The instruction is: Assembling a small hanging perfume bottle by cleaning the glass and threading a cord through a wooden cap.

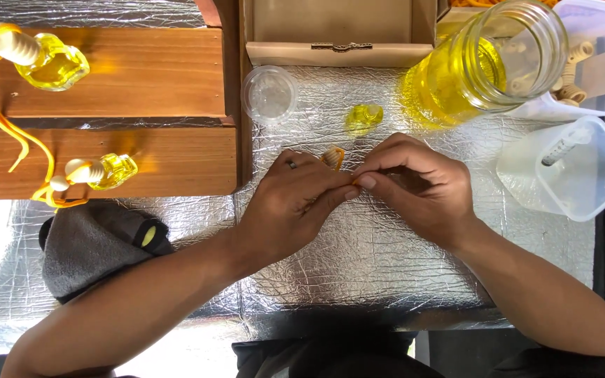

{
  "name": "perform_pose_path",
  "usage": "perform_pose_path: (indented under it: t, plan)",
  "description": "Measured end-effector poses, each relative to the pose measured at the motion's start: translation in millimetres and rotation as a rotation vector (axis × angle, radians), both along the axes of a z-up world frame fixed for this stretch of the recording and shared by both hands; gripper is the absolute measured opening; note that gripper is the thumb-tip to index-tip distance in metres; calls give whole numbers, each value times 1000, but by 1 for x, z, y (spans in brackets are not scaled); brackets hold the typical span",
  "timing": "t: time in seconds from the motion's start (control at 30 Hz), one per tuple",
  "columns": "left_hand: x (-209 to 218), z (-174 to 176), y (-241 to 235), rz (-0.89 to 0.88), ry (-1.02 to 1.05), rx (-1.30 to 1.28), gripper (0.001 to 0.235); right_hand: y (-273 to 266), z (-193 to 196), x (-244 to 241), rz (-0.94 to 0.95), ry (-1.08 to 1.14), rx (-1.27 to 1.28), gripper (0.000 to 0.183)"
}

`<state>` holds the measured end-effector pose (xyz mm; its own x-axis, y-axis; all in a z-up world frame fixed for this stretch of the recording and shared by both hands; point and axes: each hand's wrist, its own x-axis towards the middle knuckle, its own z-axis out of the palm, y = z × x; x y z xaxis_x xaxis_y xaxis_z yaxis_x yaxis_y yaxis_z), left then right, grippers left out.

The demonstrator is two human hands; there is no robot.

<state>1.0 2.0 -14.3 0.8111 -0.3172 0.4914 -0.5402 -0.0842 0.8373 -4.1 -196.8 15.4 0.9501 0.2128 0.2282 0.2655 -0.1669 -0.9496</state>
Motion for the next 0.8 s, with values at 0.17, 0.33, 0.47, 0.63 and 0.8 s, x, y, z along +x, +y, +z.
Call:
perform_pose_path:
  t: [0.17,0.33,0.47,0.63,0.8]
  plan:
    - [3,10,3,2,-27,26,13,-7,-10,0,-45,-9,18,3]
    - [1,8,2,35,-10,15,13,0,-3,-3,-86,-42,-5,3]
    - [3,10,2,25,-9,7,12,1,2,-4,-102,-103,-24,9]
    - [4,16,0,-6,-34,24,10,4,6,-5,-99,-276,-62,8]
    - [3,20,1,-23,49,-81,7,0,14,-8,-98,-403,-100,8]
